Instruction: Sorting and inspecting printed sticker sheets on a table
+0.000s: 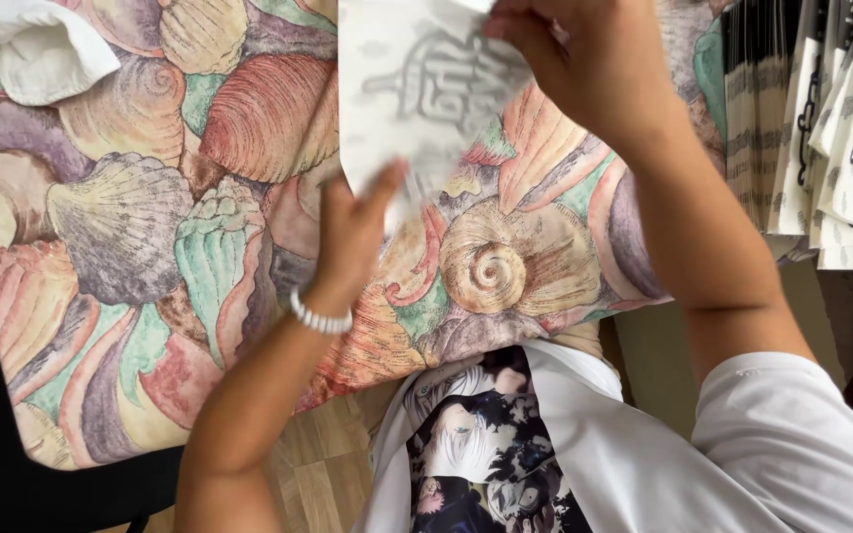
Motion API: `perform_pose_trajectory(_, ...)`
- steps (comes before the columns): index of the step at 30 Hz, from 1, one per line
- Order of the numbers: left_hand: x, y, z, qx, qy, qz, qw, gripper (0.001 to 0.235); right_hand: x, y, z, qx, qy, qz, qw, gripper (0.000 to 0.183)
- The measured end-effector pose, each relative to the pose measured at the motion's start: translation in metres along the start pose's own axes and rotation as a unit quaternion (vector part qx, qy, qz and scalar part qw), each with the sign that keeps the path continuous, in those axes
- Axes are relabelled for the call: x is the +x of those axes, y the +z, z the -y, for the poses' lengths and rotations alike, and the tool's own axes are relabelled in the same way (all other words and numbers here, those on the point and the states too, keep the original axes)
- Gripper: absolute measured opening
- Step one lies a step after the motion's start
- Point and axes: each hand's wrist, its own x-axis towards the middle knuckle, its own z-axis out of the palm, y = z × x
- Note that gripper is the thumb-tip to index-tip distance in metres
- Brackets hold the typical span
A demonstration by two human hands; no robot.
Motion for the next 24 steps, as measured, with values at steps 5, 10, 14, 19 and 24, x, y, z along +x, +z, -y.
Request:
perform_pose_trajectory(5,-0.075,-0.015,0.002,-0.106,-0.056,0.062,0.991,0.03,0.01,-0.047,0.073,0.063,-0.04,0.123,0.99,0.009)
perform_pose_trajectory(10,-0.043,-0.053,0.015,0.13,0.135,0.002,0.982,0.082,-0.012,0.037,0.037,0.12,0.006,0.203,0.972,0.012)
perform_pose_trajectory(14,0.019,-0.059,0.018,0.439,0.392,-0.035,0.808,0.028,-0.028,0.092,0.002,0.097,0.044,0.199,0.974,0.01)
perform_pose_trajectory(19,0.071,-0.049,0.025,0.474,0.437,0.083,0.76,0.02,-0.041,0.109,-0.008,0.024,0.044,0.183,0.982,0.011)
perform_pose_trajectory(24,0.082,-0.055,0.035,0.442,0.419,0.135,0.782,0.017,-0.053,0.119,-0.015,-0.052,-0.033,0.144,0.988,0.009)
